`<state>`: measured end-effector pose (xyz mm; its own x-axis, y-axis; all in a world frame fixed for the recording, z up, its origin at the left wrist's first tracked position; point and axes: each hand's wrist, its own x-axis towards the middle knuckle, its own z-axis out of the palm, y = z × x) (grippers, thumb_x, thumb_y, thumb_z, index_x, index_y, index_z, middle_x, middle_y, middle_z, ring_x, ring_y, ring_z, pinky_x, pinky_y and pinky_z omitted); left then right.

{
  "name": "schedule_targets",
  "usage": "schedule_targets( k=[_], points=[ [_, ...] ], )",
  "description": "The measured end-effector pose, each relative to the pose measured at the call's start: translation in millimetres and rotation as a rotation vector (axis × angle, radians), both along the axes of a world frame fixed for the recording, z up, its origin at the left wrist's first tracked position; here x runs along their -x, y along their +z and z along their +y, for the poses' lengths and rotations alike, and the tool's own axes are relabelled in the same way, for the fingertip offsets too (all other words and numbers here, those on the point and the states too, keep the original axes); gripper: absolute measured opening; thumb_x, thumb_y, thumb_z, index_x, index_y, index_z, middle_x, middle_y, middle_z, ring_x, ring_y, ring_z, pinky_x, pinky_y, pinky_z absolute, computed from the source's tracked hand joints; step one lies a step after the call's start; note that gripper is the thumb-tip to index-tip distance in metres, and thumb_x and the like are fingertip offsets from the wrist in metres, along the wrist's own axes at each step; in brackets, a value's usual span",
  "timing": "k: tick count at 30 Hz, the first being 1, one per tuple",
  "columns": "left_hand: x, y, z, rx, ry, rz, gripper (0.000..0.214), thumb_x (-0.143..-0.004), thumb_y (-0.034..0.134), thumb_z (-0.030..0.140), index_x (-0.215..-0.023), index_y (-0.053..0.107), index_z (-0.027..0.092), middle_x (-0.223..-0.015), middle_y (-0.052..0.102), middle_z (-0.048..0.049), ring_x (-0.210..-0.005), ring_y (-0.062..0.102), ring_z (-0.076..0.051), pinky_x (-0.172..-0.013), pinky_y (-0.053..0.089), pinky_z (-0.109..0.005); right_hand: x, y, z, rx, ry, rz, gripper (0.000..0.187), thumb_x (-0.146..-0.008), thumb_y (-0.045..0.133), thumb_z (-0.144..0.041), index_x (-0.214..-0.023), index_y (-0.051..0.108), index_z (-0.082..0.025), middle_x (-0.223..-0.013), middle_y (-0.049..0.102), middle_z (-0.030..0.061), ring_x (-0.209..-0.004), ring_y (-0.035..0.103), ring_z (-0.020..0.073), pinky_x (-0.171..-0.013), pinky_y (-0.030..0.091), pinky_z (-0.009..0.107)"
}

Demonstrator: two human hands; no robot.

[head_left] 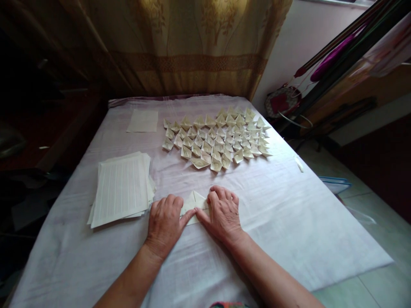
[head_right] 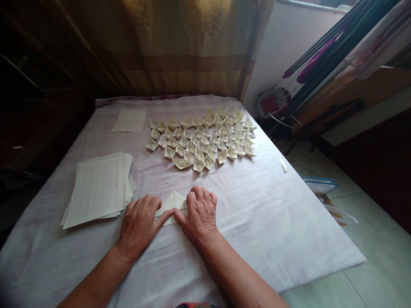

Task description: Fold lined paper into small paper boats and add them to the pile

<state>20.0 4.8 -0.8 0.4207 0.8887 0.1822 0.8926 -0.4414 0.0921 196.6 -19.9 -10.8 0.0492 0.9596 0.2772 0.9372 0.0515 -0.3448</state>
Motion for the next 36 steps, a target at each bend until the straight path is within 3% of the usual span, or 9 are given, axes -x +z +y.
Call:
schedule_targets(
  k=[8,15,25,36],
  points=[
    [-1.1,2.9,0.1,0.043,0.021,0.033,0.022,-0.089,0.064,0.041,-0.083,0.059,0.020,-0.084,0.063,-0.0037,-0.081,0.059,-0.024,-0.076,0.038,-0.037,-17.1,0.2,-4.5,0.070,0.005,0.134,0.002,-0.082,0.062,-0.021,-0.082,0.060,-0.023,-0.119,0.063,0.0068,-0.111,0.055,0.0246,-0.094,0.033,0.042],
    [3.6,0.4,-1.8,0.023,0.016,0.021,0.009,-0.093,0.056,0.027,-0.088,0.061,0.022,-0.086,0.063,-0.0036,-0.082,0.059,-0.024,-0.079,0.039,-0.037,-35.5,-4.8,-7.3,0.085,-0.007,0.193,0.005,-0.082,0.061,-0.019,-0.081,0.063,-0.023,-0.122,0.063,0.0075,-0.118,0.054,0.0247,-0.096,0.034,0.042],
    [15.7,-11.1,-6.8,-0.005,-0.025,-0.071,0.017,-0.095,0.045,0.018,-0.095,0.062,0.023,-0.090,0.065,-0.0042,-0.083,0.060,-0.023,-0.080,0.043,-0.037,-39.3,-10.1,-7.5,0.043,0.015,0.224,0.011,-0.083,0.056,-0.015,-0.085,0.064,-0.023,-0.121,0.064,0.0079,-0.118,0.054,0.0241,-0.097,0.035,0.041],
    [13.4,-2.5,-4.6,0.014,-0.014,-0.045,0.018,-0.096,0.044,0.018,-0.102,0.061,0.020,-0.094,0.067,-0.0060,-0.086,0.063,-0.025,-0.082,0.046,-0.040,-40.3,-13.3,-8.6,-0.022,0.040,0.260,0.014,-0.083,0.055,-0.012,-0.086,0.063,-0.023,-0.119,0.065,0.0073,-0.115,0.056,0.0240,-0.094,0.035,0.041]
  ],
)
